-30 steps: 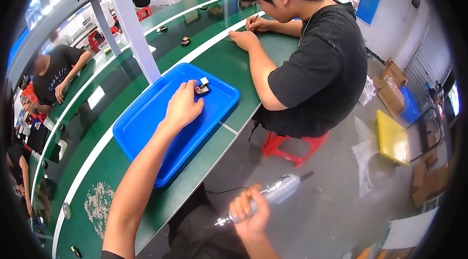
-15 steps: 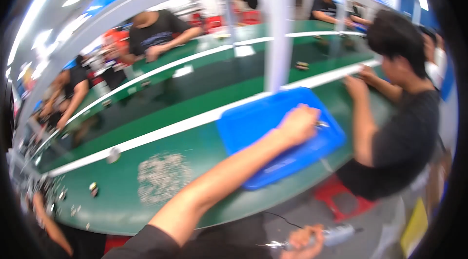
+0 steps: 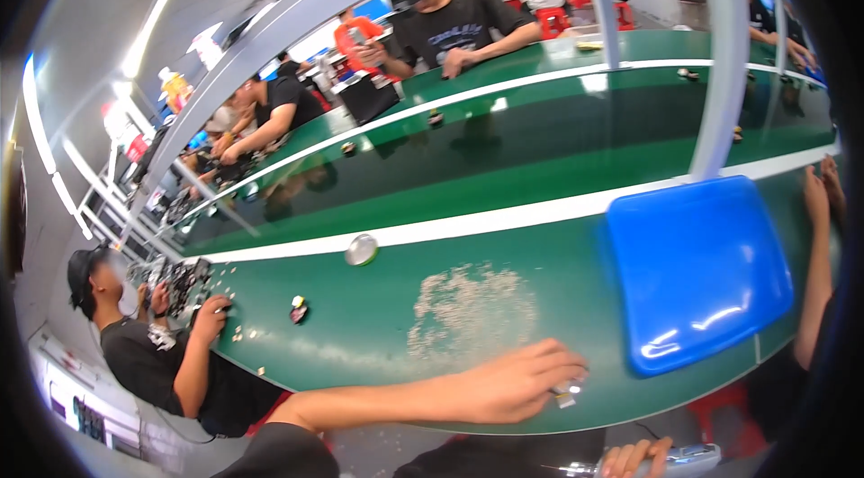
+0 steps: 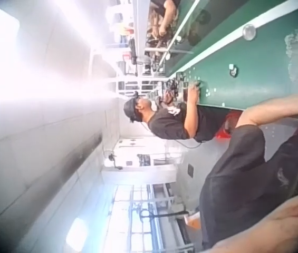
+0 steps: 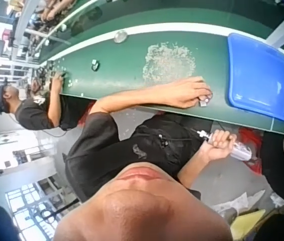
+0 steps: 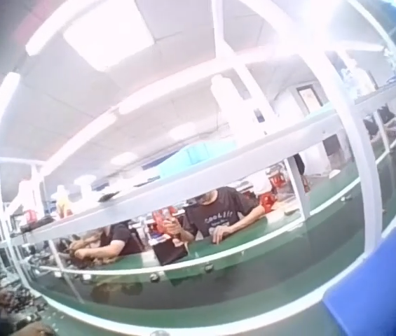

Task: The recorder uses an electric screwdriver to assemble small electronic modules at a workshop assembly line.

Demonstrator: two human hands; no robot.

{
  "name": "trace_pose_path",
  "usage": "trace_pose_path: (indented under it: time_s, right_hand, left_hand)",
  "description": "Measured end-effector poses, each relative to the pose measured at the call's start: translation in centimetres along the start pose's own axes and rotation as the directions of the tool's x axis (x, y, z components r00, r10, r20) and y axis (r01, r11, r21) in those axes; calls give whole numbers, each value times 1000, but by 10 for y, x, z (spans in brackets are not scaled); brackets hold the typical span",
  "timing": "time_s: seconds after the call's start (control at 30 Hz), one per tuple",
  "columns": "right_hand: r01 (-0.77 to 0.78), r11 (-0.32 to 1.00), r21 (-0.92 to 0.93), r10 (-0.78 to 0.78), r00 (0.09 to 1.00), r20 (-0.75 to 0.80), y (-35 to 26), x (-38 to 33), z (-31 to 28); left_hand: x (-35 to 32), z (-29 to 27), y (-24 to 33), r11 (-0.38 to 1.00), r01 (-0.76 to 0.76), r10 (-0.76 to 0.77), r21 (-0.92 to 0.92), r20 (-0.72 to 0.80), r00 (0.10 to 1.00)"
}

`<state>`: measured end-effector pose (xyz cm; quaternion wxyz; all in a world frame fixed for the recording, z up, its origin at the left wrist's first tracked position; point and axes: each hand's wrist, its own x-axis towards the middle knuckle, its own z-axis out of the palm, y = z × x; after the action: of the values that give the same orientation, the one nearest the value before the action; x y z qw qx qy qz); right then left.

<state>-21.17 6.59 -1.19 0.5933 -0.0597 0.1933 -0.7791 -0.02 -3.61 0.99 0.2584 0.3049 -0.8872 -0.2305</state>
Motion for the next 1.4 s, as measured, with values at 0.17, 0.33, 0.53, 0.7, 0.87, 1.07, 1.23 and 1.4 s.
trace_pose_path:
  time_s: [0.17, 0.33, 0.53, 0.7, 0.87, 1.07, 1.23, 1.4]
  right_hand:
    - [-94, 995, -21, 95, 995, 38, 25, -7, 12]
    - [-142, 988, -63, 137, 987, -84, 42, -13, 22]
    - [-184, 976, -114, 175, 981, -84, 41, -20, 16]
    - [-157, 988, 4, 157, 985, -76, 51, -25, -14]
    - [-256, 958, -129, 251, 966, -54, 73, -19, 11]
    - [-176, 970, -168, 183, 983, 26, 73, -12, 10]
    - [-119, 962, -247, 136, 989, 53, 68, -15, 9]
    - [-204, 941, -271, 261, 946, 194, 43, -5, 9]
  left_hand:
    - [4, 0, 8, 993, 51, -46, -110, 46, 998]
    - [8, 2, 4, 995, 59, -50, -84, 106, 993]
    - [11, 6, 9, 992, 30, -50, 123, 163, 985]
    - [11, 18, 9, 957, -111, 80, 268, 124, 989]
    - [3, 15, 13, 925, -191, 185, 330, 47, 982]
    - [7, 24, 15, 901, -248, 247, 356, 47, 968]
    - [1, 29, 23, 899, -257, 253, 354, 60, 966]
    - [-8, 32, 16, 917, -221, 219, 333, 42, 975]
